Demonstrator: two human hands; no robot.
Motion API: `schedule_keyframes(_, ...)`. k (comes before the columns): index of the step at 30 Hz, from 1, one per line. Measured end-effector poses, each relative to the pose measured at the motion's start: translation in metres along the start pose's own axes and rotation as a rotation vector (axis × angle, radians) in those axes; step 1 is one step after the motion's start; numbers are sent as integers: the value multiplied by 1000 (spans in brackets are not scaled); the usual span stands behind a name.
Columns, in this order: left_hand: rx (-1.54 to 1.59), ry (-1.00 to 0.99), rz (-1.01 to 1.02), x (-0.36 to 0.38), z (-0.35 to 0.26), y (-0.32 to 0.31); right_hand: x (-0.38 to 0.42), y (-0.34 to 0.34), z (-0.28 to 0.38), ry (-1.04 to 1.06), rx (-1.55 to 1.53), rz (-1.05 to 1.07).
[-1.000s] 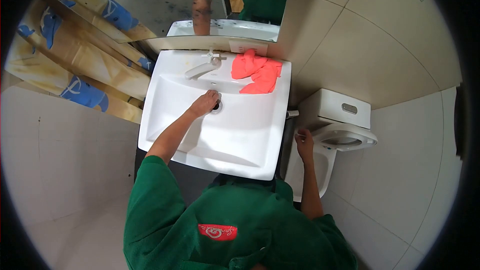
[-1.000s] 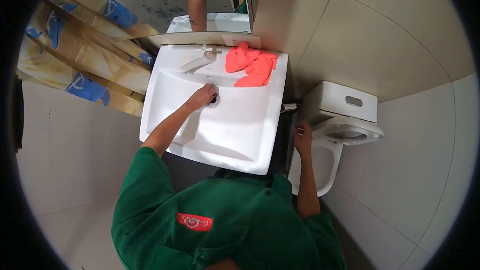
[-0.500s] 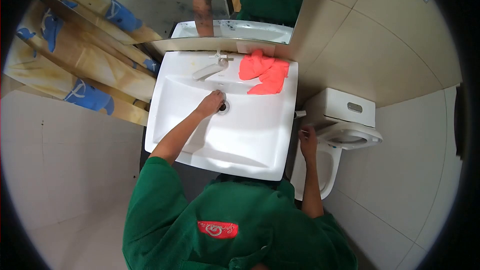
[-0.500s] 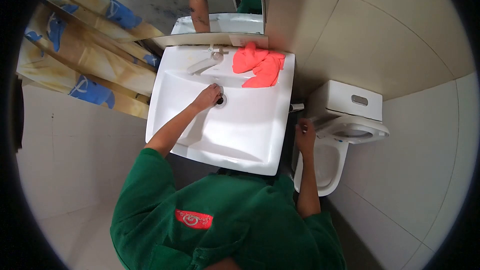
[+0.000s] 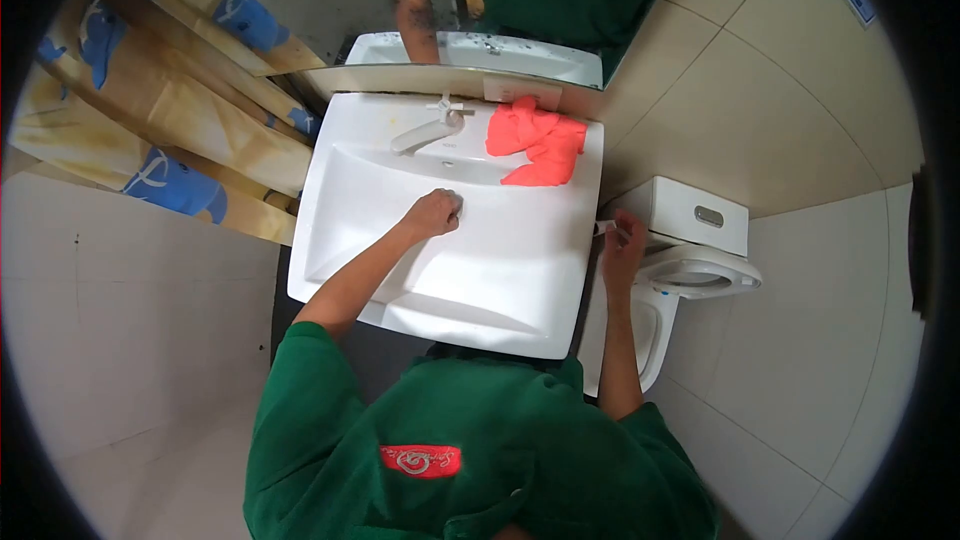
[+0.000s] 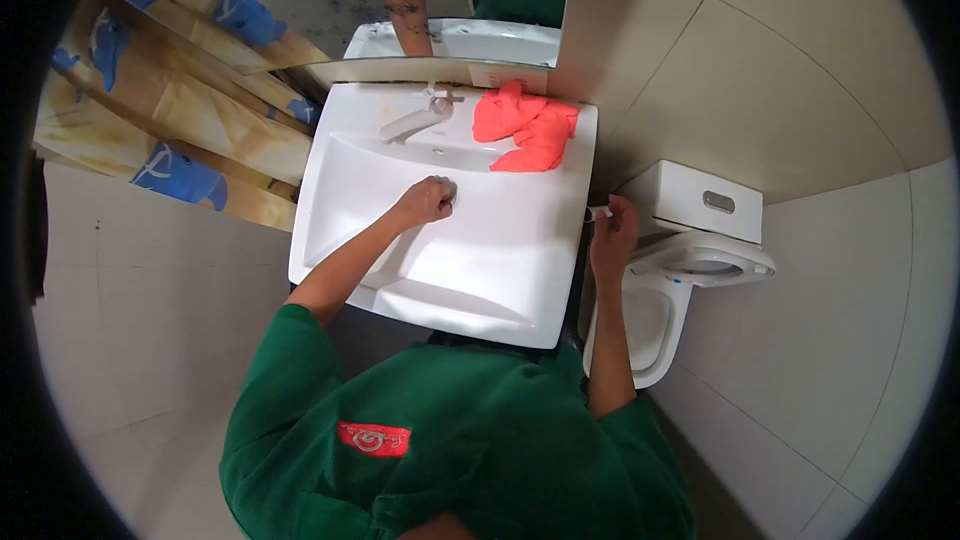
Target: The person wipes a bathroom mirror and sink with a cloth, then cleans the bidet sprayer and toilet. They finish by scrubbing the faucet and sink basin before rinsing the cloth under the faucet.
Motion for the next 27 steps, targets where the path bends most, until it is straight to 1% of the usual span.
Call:
schedule_keyframes(4, 5, 118, 54, -1, 2, -7, 10, 17, -20, -71, 49, -32)
schedule_keyframes(6, 37, 173, 94, -2, 2, -7, 13, 23, -21, -110, 58, -4)
schedule_keyframes(9, -24, 202, 136, -5, -3, -4, 19, 27, -28, -149, 24, 2)
schedule_keyframes(12, -94, 138, 119, -7, -6, -4, 23, 28, -31, -126, 7, -7)
schedule_keyframes(15, -91, 138, 135, -8, -3, -7, 24, 29, -34, -115, -6, -14)
schedule_keyframes(21, -282, 110, 103, -4, 1, -22, 23, 37, -34, -94, 12, -4)
schedule_keyframes(25, -234, 120, 47, 4, 0, -26, 24, 44, -30, -115, 13, 7)
schedule_keyframes(27, -229, 115, 2, 2, 1, -22, 24, 46, -33, -103, -7, -23)
Point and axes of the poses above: each hand's wrist, its own x-axis away from the middle knuckle, its own y-axis out of the back of the hand, z = x × y, the point moved 2 cm from there along -x, towards the middle knuckle, and after that the axes turned 7 degrees about y, right-handed, at the moved point
